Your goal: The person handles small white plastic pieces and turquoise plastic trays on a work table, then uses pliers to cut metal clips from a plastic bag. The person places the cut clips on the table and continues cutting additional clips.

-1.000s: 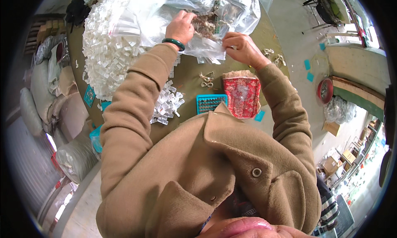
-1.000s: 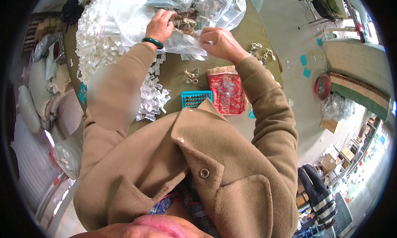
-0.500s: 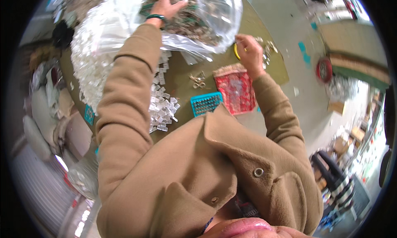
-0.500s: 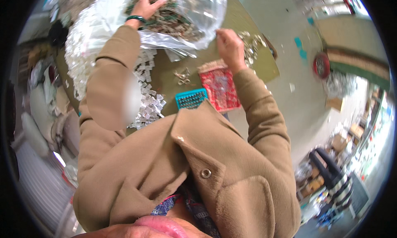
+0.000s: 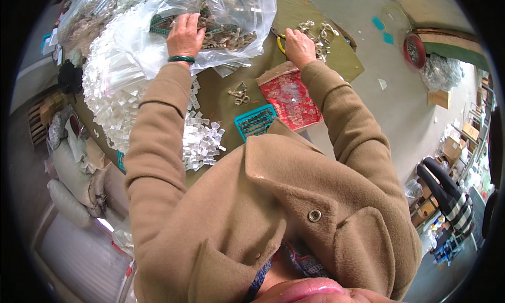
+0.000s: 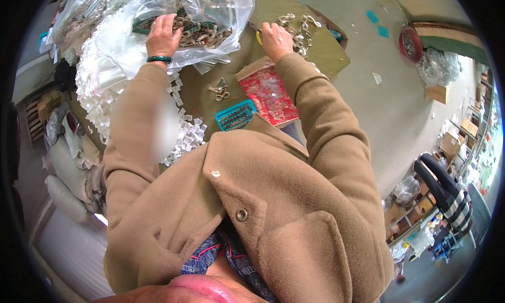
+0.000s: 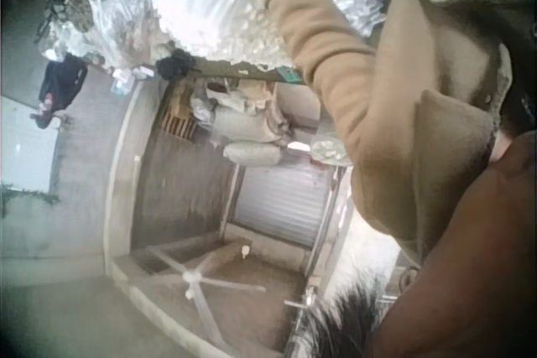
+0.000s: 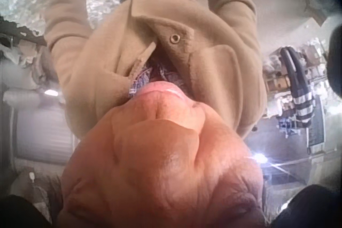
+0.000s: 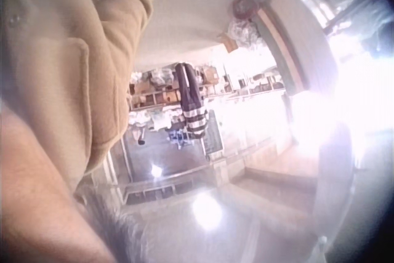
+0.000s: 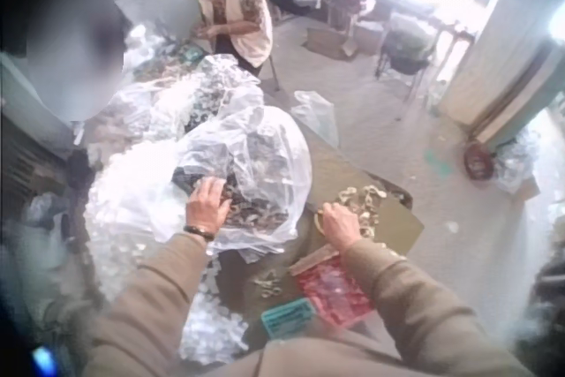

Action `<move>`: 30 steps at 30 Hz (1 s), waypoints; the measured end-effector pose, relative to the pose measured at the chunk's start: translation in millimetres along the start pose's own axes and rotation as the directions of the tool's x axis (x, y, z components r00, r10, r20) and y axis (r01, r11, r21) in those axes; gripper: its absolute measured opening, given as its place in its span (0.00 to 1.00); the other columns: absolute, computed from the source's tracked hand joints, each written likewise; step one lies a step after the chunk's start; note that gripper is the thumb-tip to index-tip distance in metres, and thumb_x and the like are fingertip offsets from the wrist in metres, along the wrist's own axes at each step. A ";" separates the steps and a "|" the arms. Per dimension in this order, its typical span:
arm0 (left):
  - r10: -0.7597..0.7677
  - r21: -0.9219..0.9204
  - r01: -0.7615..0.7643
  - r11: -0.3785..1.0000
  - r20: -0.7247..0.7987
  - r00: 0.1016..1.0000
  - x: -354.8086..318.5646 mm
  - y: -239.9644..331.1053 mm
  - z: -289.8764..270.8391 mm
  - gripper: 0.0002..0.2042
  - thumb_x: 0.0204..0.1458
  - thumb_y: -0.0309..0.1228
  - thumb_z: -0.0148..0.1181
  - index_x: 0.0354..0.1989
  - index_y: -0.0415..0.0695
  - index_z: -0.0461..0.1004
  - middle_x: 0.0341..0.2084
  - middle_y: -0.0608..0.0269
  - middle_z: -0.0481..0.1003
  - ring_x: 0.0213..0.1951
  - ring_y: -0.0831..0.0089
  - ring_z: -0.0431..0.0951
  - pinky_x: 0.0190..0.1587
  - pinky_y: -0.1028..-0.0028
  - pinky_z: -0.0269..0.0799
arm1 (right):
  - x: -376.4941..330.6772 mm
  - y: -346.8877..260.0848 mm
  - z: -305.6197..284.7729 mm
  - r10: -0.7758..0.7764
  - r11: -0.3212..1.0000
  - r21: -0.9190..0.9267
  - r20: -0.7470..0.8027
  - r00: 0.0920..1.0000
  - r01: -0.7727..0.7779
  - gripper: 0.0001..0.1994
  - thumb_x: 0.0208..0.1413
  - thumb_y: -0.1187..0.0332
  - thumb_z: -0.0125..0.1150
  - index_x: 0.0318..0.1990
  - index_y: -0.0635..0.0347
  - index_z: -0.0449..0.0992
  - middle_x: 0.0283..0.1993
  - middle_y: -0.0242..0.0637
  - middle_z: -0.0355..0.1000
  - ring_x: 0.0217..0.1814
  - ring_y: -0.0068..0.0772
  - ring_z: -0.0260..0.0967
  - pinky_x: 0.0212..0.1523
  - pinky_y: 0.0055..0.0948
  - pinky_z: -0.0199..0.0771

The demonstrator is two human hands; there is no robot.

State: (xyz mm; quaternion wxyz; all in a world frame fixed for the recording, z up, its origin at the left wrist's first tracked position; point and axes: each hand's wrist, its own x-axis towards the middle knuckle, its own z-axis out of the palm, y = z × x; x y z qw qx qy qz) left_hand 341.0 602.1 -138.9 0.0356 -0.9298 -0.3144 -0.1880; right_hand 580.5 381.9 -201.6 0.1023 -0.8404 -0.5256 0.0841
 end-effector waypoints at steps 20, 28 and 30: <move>-0.484 -0.370 0.472 0.800 0.065 0.872 4.7 -24.5 -27.1 0.11 0.56 0.40 0.56 0.41 0.51 0.81 0.35 0.54 0.81 0.38 0.55 0.81 0.42 0.64 0.76 | -36.5 9.1 -59.2 0.099 -0.195 0.948 0.273 0.957 -0.250 0.03 0.52 0.73 0.54 0.33 0.61 0.71 0.41 0.43 0.76 0.38 0.33 0.74 0.42 0.33 0.76; -0.234 -0.193 0.271 0.943 0.195 0.952 52.0 -15.2 15.2 0.13 0.49 0.39 0.64 0.43 0.52 0.80 0.39 0.57 0.79 0.45 0.56 0.77 0.49 0.60 0.72 | -77.5 -18.6 -71.0 -0.279 -0.509 0.669 0.467 0.839 -0.541 0.16 0.59 0.71 0.54 0.54 0.57 0.64 0.42 0.41 0.71 0.36 0.29 0.72 0.34 0.28 0.76; -0.156 -0.104 0.175 0.979 0.163 0.974 44.2 -10.7 19.8 0.13 0.47 0.39 0.66 0.41 0.53 0.79 0.40 0.60 0.78 0.46 0.56 0.75 0.50 0.60 0.71 | -92.0 -24.3 -68.2 -0.401 -0.640 0.491 0.444 0.802 -0.591 0.24 0.60 0.70 0.52 0.64 0.63 0.62 0.44 0.41 0.73 0.42 0.28 0.73 0.43 0.23 0.75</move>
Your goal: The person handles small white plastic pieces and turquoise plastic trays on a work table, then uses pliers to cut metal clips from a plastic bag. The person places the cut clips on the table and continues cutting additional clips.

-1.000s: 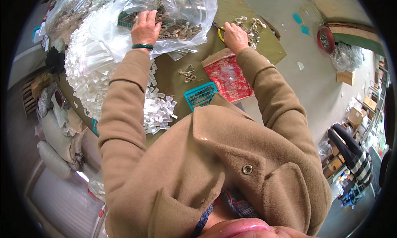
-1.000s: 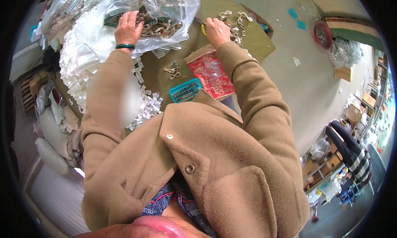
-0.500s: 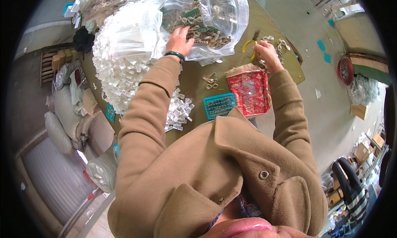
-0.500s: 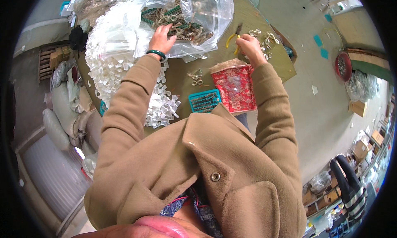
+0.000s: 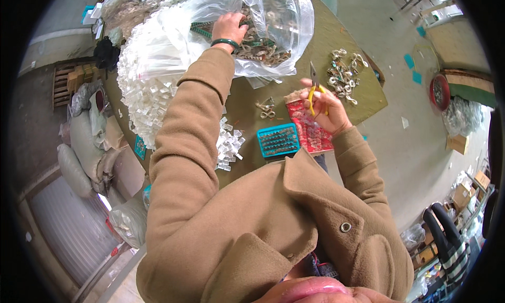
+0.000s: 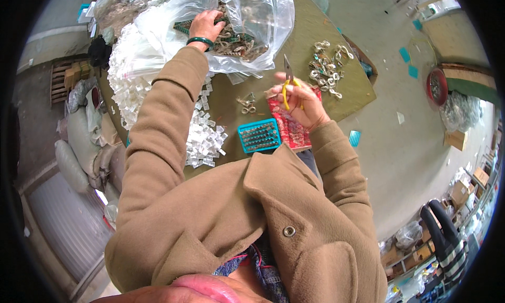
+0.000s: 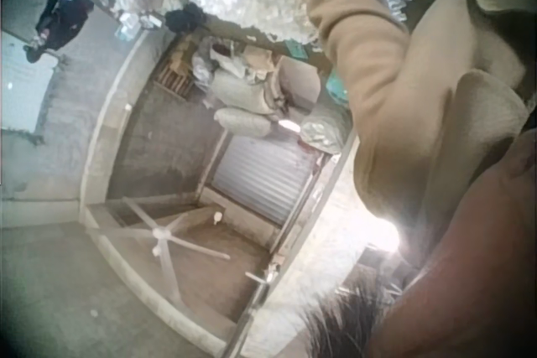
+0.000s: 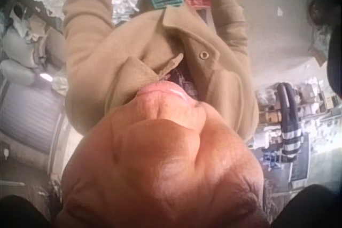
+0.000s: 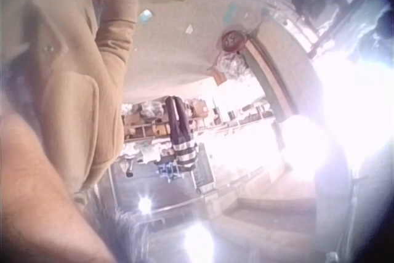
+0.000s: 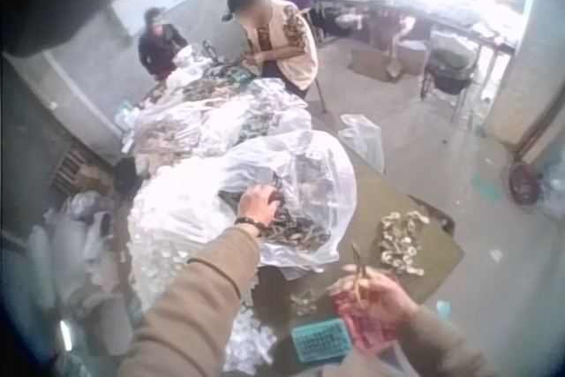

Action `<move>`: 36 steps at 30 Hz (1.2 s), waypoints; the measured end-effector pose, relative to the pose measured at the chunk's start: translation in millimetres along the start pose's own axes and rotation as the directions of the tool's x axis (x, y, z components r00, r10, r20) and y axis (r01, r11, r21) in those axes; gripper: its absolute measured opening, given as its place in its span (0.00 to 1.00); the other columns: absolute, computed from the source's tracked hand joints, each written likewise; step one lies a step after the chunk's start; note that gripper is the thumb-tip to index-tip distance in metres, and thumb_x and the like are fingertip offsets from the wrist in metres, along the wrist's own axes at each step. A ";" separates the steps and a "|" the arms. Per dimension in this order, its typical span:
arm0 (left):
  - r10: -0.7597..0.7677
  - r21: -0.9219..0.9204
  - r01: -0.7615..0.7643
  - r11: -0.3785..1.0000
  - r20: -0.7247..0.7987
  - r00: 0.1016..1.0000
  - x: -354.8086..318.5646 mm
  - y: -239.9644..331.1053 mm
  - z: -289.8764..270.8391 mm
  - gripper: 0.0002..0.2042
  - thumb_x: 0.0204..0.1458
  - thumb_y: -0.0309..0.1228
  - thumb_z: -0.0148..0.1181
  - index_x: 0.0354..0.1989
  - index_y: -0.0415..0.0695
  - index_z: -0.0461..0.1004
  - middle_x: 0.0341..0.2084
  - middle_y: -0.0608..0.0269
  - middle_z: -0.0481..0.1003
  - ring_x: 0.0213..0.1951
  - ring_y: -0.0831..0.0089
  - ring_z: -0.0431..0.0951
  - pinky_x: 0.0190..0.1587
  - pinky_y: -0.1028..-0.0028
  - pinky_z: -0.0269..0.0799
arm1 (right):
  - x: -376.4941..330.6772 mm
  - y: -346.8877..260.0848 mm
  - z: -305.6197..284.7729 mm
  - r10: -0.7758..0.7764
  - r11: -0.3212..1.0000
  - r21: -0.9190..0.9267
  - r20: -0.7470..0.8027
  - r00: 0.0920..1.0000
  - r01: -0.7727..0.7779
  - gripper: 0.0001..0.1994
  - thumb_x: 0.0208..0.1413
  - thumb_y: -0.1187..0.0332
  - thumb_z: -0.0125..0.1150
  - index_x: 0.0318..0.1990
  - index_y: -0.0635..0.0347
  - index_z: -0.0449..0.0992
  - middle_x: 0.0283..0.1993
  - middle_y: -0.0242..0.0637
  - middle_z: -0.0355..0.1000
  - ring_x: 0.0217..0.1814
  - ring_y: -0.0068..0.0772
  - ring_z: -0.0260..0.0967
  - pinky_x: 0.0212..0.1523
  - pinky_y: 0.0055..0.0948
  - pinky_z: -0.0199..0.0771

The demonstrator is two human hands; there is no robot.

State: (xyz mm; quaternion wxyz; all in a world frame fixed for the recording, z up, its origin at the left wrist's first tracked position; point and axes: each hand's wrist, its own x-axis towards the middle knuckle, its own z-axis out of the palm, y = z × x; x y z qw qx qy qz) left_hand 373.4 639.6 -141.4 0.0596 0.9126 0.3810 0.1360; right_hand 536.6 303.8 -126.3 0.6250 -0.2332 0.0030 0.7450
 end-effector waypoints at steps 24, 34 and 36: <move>-0.300 -0.893 0.097 0.439 -0.044 0.953 -63.7 21.8 -115.8 0.12 0.60 0.30 0.58 0.48 0.37 0.70 0.41 0.63 0.76 0.40 0.78 0.73 0.46 0.76 0.70 | -28.8 37.7 36.4 0.272 0.913 -0.319 0.012 0.962 -0.255 0.13 0.55 0.70 0.59 0.46 0.55 0.65 0.34 0.31 0.69 0.33 0.23 0.69 0.32 0.24 0.70; -0.315 -0.598 -0.005 0.802 -0.429 0.847 -146.7 70.6 -163.3 0.12 0.50 0.29 0.70 0.41 0.39 0.77 0.29 0.64 0.79 0.29 0.79 0.77 0.33 0.78 0.73 | -15.4 37.4 67.5 0.023 0.800 -0.599 -0.032 0.999 -0.038 0.10 0.57 0.70 0.56 0.46 0.57 0.67 0.33 0.32 0.68 0.32 0.23 0.66 0.32 0.24 0.67; -0.361 -0.584 0.148 0.798 -0.267 0.893 -172.6 60.5 -151.9 0.12 0.50 0.31 0.69 0.41 0.39 0.78 0.28 0.62 0.80 0.29 0.76 0.78 0.33 0.76 0.74 | -5.8 40.0 70.7 0.002 0.711 -0.703 -0.001 1.000 -0.002 0.09 0.58 0.72 0.54 0.45 0.58 0.67 0.32 0.31 0.67 0.32 0.22 0.65 0.33 0.22 0.66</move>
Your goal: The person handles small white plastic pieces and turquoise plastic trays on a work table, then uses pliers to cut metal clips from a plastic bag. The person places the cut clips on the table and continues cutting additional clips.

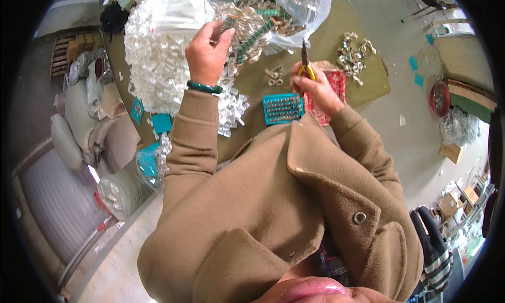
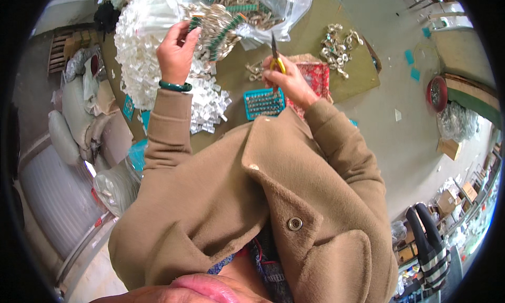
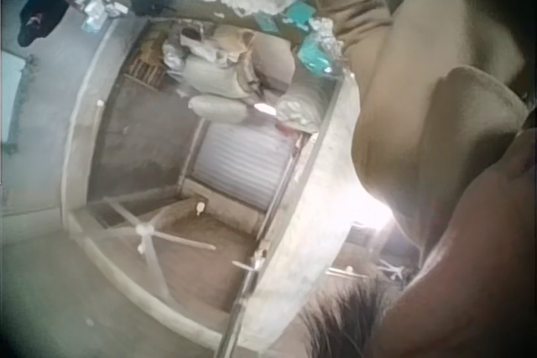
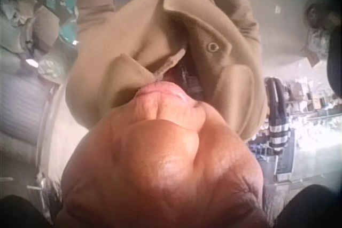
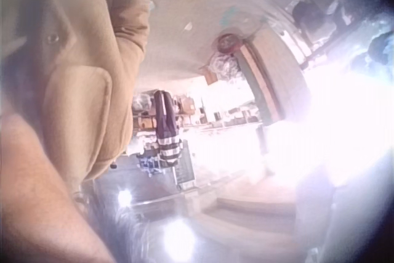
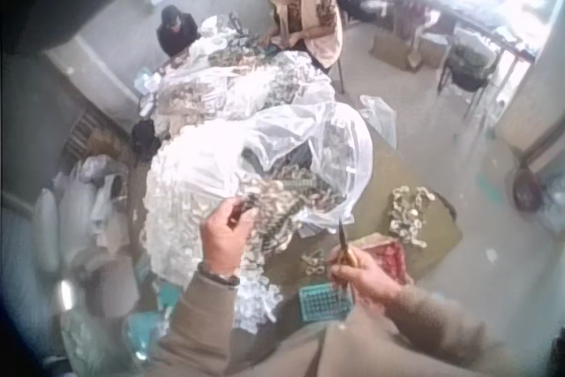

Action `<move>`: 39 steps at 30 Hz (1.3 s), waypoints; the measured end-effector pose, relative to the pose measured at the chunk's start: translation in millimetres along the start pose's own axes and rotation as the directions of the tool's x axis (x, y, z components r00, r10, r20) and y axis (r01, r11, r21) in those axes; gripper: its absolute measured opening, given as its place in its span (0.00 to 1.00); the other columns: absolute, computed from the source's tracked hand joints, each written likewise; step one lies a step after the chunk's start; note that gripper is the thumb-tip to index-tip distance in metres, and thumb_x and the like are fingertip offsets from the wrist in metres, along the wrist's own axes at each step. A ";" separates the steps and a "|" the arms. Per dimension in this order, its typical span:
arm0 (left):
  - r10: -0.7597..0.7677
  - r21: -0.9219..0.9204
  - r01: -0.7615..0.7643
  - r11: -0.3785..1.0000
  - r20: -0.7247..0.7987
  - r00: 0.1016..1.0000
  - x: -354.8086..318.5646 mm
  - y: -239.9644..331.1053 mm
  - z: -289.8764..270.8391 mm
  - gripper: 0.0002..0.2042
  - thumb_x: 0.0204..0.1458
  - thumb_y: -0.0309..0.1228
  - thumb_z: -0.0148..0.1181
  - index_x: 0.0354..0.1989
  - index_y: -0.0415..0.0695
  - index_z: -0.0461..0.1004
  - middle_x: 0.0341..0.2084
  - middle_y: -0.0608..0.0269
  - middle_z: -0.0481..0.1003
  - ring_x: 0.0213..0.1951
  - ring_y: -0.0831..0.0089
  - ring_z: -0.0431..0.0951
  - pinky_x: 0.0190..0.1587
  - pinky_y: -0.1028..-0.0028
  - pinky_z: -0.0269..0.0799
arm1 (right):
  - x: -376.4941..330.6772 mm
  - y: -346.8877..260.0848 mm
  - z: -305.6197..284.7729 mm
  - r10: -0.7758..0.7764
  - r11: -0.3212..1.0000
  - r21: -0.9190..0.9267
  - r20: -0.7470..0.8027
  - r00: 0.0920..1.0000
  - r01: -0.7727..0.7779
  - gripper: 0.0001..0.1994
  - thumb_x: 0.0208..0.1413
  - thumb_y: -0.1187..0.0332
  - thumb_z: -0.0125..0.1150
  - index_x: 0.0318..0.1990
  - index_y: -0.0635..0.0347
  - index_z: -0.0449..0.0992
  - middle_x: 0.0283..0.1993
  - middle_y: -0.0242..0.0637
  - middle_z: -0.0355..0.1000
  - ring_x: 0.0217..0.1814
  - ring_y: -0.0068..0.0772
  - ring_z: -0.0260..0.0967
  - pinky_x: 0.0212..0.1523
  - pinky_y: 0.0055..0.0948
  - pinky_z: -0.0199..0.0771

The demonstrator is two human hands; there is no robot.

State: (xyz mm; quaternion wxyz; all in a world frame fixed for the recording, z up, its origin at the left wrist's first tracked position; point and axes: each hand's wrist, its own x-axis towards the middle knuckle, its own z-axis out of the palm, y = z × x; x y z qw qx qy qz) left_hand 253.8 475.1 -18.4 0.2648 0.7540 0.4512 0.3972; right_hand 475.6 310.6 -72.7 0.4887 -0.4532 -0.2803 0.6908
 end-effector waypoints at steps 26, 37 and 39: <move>0.026 0.021 -0.032 0.999 0.243 0.970 -101.4 27.3 -3.0 0.17 0.50 0.31 0.67 0.50 0.49 0.79 0.34 0.60 0.80 0.36 0.64 0.81 0.39 0.71 0.75 | -35.2 1.2 34.5 -0.150 0.444 -0.891 0.029 0.988 0.093 0.18 0.54 0.70 0.49 0.54 0.58 0.68 0.41 0.52 0.75 0.45 0.57 0.73 0.43 0.49 0.71; -0.071 -0.058 0.092 0.994 0.297 0.952 -114.5 53.9 10.1 0.14 0.49 0.29 0.68 0.46 0.47 0.81 0.29 0.61 0.79 0.29 0.71 0.78 0.34 0.74 0.73 | -58.0 1.3 20.3 -0.113 0.427 -0.895 0.087 0.990 0.127 0.16 0.53 0.69 0.50 0.50 0.59 0.71 0.39 0.52 0.75 0.43 0.57 0.73 0.43 0.49 0.71; -0.103 -0.086 0.136 0.987 0.308 0.946 -116.8 55.8 12.0 0.14 0.49 0.28 0.68 0.46 0.47 0.81 0.30 0.61 0.80 0.30 0.72 0.79 0.35 0.75 0.74 | -60.2 1.2 19.7 -0.116 0.431 -0.891 0.103 0.988 0.144 0.14 0.52 0.72 0.50 0.48 0.60 0.70 0.36 0.50 0.74 0.41 0.55 0.74 0.42 0.46 0.71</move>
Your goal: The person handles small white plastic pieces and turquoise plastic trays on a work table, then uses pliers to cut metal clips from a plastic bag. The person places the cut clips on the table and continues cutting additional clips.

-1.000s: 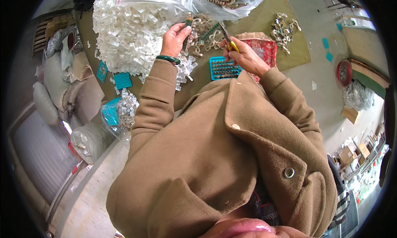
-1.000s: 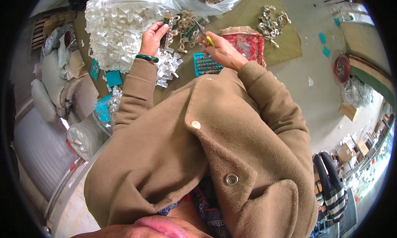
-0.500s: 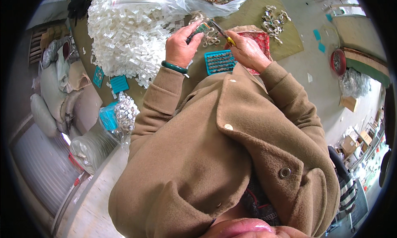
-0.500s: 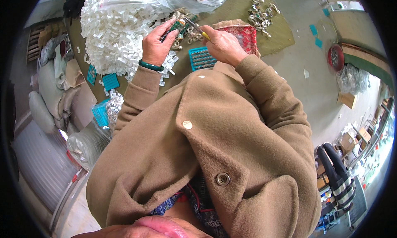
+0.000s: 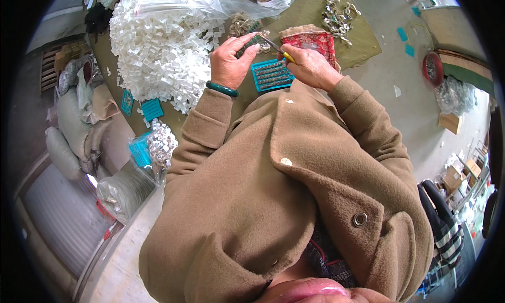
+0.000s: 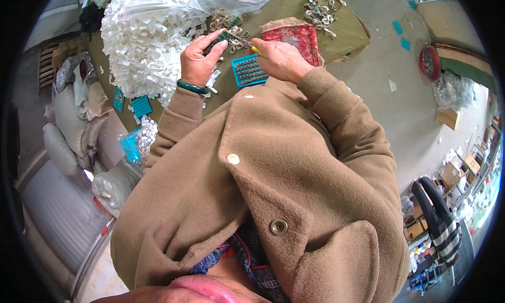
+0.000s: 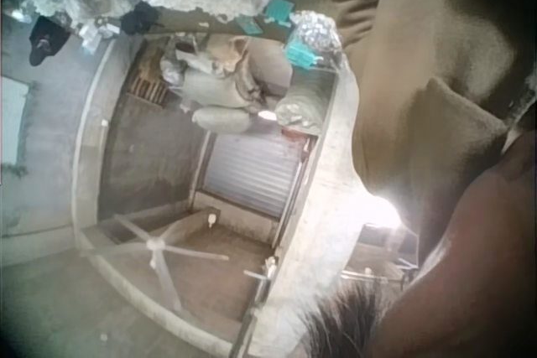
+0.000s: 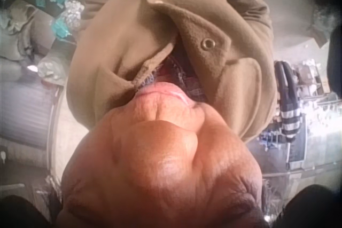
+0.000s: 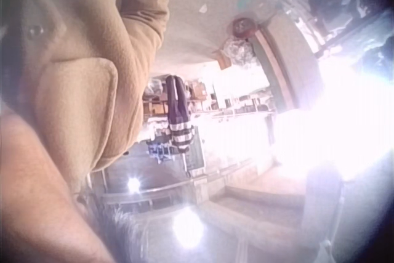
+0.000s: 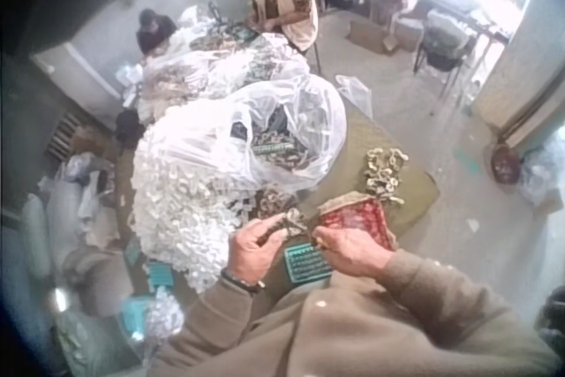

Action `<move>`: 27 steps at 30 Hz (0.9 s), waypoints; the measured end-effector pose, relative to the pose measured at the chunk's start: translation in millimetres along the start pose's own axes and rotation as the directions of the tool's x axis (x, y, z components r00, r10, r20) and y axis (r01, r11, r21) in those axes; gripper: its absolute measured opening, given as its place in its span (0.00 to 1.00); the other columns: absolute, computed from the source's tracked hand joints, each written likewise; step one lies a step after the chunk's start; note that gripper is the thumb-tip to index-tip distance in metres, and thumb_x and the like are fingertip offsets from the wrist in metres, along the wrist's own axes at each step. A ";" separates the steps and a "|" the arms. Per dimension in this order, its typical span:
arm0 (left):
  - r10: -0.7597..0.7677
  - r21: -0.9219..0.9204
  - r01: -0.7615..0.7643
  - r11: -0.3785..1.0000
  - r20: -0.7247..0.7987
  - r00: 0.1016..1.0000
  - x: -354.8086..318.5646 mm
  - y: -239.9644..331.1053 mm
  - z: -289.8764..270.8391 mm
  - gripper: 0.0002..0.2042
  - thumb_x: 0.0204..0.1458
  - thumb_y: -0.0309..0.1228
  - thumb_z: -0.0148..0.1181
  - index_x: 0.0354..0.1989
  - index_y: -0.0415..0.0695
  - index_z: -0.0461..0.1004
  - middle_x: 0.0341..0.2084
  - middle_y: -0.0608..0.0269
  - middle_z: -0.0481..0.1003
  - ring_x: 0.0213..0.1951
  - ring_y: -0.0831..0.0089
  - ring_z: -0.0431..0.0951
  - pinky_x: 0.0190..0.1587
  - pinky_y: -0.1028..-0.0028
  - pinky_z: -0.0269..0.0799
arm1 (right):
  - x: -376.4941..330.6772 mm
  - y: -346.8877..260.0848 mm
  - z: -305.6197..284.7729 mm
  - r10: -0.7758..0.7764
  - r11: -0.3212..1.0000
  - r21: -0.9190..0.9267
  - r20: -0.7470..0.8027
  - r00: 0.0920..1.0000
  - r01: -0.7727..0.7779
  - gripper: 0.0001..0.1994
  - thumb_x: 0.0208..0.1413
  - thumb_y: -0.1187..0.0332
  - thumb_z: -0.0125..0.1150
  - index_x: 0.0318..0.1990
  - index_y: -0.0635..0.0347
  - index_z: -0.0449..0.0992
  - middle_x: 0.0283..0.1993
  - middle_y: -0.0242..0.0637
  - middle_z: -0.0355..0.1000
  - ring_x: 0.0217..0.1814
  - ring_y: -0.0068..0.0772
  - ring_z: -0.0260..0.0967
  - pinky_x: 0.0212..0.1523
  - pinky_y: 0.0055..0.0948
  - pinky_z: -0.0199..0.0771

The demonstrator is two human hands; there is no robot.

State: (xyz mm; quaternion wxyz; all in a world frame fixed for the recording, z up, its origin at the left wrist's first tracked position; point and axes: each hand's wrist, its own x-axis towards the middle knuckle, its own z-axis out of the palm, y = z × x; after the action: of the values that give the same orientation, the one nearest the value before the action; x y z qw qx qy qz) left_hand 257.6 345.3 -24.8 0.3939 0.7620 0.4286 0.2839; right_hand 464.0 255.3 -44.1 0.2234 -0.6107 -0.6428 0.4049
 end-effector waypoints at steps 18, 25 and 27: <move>-0.209 -0.467 0.308 0.829 0.253 0.945 1.9 9.6 20.8 0.14 0.53 0.22 0.64 0.49 0.36 0.78 0.37 0.63 0.81 0.37 0.82 0.78 0.42 0.80 0.76 | -26.9 11.1 -21.2 -0.030 0.978 0.208 0.046 0.998 0.020 0.12 0.54 0.67 0.50 0.43 0.64 0.72 0.30 0.45 0.72 0.32 0.41 0.71 0.32 0.39 0.70; -0.216 -0.471 0.348 0.810 0.313 0.925 6.8 15.7 30.4 0.14 0.54 0.24 0.65 0.50 0.37 0.78 0.38 0.65 0.80 0.38 0.83 0.77 0.41 0.82 0.75 | -41.7 21.5 -20.8 0.003 0.784 0.611 0.174 0.985 -0.111 0.14 0.55 0.68 0.48 0.47 0.60 0.70 0.32 0.31 0.67 0.31 0.21 0.63 0.30 0.21 0.66; -0.205 -0.468 0.338 0.816 0.313 0.928 6.7 17.5 32.6 0.14 0.54 0.24 0.65 0.49 0.37 0.78 0.38 0.65 0.80 0.38 0.83 0.76 0.41 0.82 0.74 | -43.4 22.5 -15.2 0.004 0.839 0.542 0.096 0.995 -0.056 0.15 0.55 0.69 0.48 0.49 0.60 0.69 0.33 0.31 0.67 0.32 0.21 0.62 0.30 0.22 0.67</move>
State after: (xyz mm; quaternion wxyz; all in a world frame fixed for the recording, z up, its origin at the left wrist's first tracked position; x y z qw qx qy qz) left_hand 293.4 333.9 -26.6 0.6697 0.5888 0.3893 0.2308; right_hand 496.2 215.5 -44.2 0.3516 -0.5133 -0.5013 0.6013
